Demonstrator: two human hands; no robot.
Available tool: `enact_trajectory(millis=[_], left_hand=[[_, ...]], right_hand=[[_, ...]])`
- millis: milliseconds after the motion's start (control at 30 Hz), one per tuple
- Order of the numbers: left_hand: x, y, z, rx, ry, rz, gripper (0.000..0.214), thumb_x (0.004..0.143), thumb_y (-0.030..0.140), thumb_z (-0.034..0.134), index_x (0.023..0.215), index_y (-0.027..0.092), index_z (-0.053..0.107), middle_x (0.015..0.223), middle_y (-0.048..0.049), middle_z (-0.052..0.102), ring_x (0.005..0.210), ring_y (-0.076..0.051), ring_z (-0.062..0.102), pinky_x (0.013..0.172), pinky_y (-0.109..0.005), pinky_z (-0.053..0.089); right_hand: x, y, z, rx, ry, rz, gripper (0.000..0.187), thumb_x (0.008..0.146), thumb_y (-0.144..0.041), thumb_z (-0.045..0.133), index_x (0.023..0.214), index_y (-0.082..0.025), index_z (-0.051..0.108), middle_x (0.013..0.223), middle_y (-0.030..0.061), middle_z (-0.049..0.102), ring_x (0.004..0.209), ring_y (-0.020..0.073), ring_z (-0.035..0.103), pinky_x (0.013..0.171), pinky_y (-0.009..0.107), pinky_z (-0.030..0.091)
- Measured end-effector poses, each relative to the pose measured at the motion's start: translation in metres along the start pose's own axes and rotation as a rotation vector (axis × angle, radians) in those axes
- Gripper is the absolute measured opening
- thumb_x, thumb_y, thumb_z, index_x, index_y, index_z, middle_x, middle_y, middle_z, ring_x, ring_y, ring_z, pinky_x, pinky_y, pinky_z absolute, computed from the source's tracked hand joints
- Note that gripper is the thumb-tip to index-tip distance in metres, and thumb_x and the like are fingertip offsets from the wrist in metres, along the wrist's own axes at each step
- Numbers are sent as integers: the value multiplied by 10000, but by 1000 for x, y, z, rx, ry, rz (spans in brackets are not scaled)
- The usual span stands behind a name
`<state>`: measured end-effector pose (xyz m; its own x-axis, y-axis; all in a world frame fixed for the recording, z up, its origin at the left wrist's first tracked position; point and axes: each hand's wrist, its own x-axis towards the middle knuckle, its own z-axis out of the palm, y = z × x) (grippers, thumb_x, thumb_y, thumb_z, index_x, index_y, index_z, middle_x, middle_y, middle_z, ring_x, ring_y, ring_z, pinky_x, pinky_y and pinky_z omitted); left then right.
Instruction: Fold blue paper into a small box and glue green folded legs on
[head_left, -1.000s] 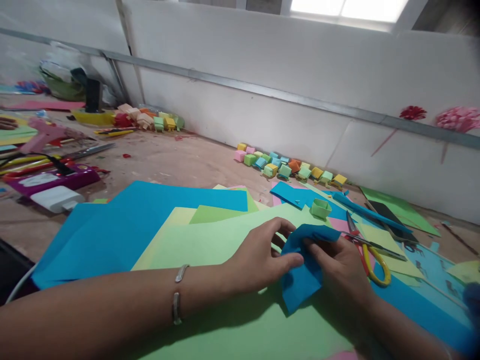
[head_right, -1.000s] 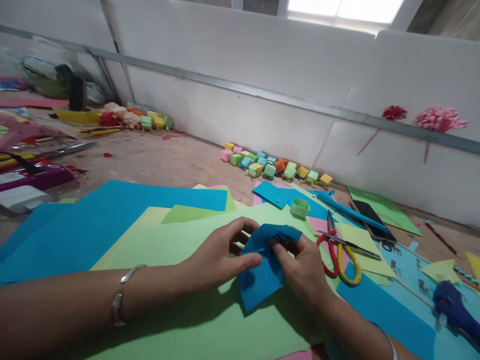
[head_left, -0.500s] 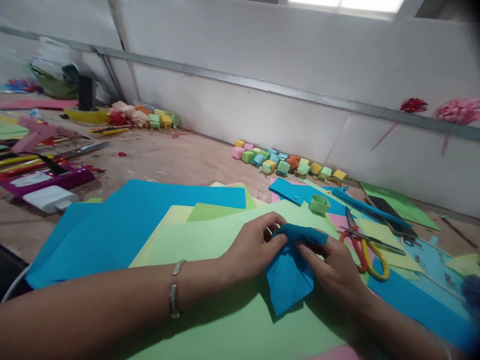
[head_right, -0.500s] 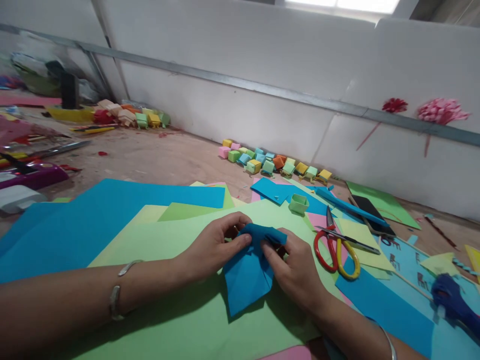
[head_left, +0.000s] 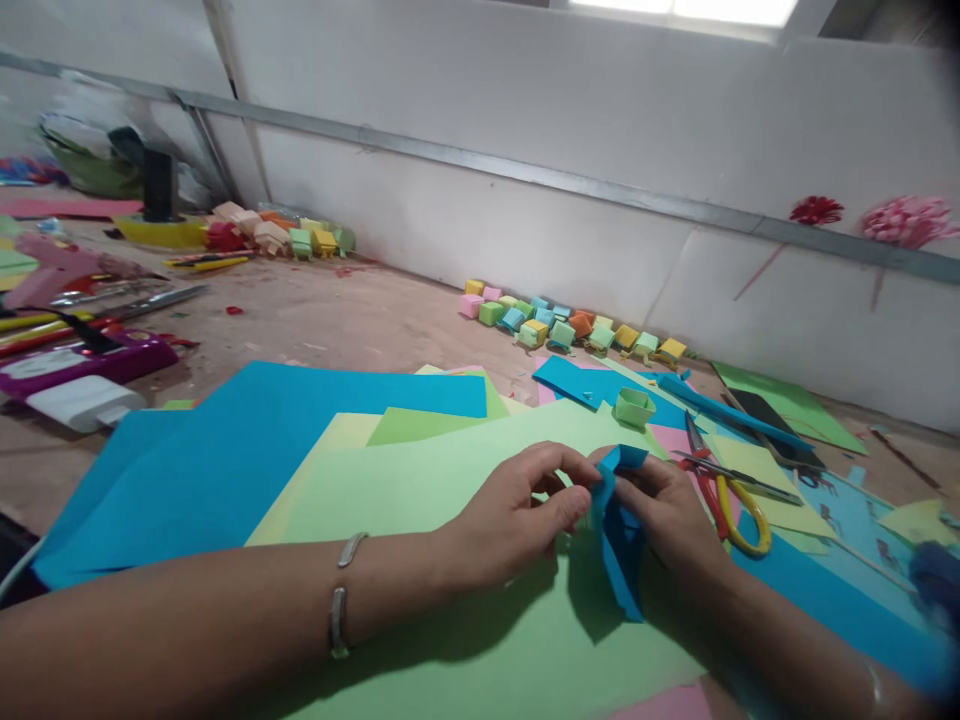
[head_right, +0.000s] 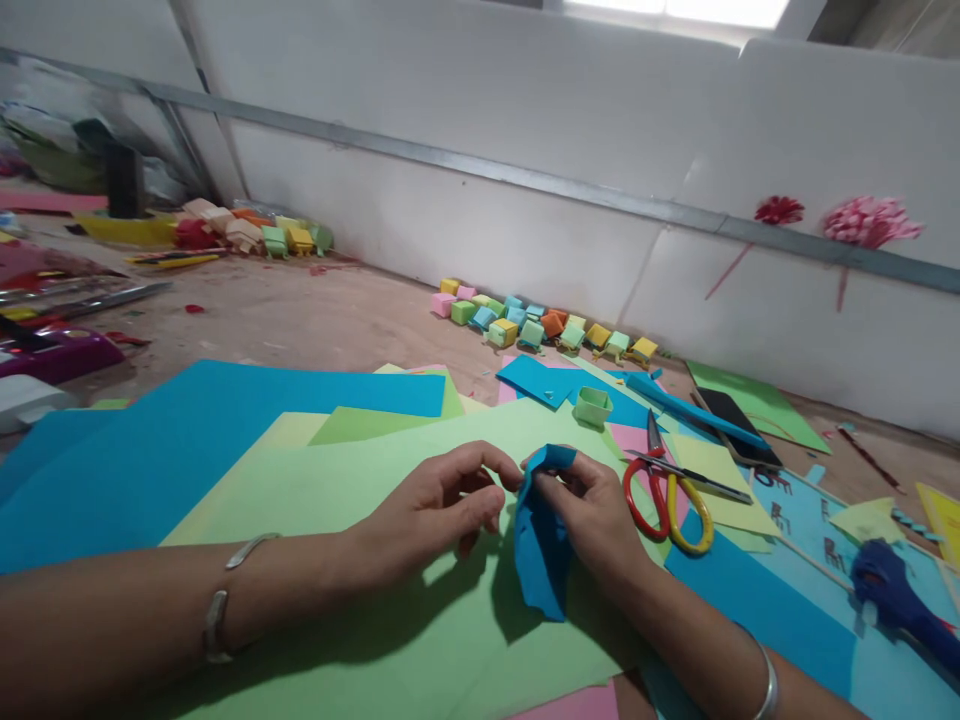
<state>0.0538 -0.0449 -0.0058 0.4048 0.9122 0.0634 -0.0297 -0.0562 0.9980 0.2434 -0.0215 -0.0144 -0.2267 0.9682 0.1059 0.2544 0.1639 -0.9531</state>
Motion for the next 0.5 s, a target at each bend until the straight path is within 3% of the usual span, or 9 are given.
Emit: enact_trajectory(millis=[100, 200, 267, 367, 500], left_hand=[[4, -4, -1, -25, 65, -73, 335, 781, 418, 697, 985, 179, 580, 930, -56, 594, 794, -166, 583, 643, -289, 509], [5, -7, -1, -284, -109, -128, 654, 655, 538, 798, 1150, 177, 569, 1140, -120, 603, 1081, -249, 579, 934, -407, 466], [3, -8, 1, -454, -253, -152, 911, 543, 541, 864, 1305, 207, 493, 1275, -138, 559, 1242, -282, 498, 1037, -423, 393], [-2, -6, 5, -549, -339, -175, 1123, 456, 383, 943, 1417, 288, 371, 1350, -113, 512, 1299, -285, 449, 1017, -411, 411], [-6, 0, 8, -550, -333, -203, 910, 525, 302, 921, 1327, 256, 492, 1094, -58, 619, 1009, -205, 594, 791, -293, 490]], right_hand=[[2, 4, 0, 188, -20, 44, 307, 718, -484, 749, 818, -196, 714, 886, 56, 665, 756, 199, 613, 656, 322, 521], [0, 5, 2, 307, 3, 35, 273, 686, -451, 782, 746, -197, 701, 914, 41, 608, 761, 179, 594, 652, 294, 517], [-3, 2, 5, 330, 20, 24, 250, 686, -426, 781, 724, -197, 689, 916, 33, 571, 744, 162, 576, 640, 279, 510], [-7, -4, 7, 210, 17, -1, 235, 737, -421, 730, 724, -194, 675, 952, 40, 551, 746, 159, 562, 632, 278, 509], [-10, -11, 7, -134, 47, -120, 189, 809, -382, 646, 749, -204, 663, 908, 43, 570, 749, 172, 561, 618, 284, 497]])
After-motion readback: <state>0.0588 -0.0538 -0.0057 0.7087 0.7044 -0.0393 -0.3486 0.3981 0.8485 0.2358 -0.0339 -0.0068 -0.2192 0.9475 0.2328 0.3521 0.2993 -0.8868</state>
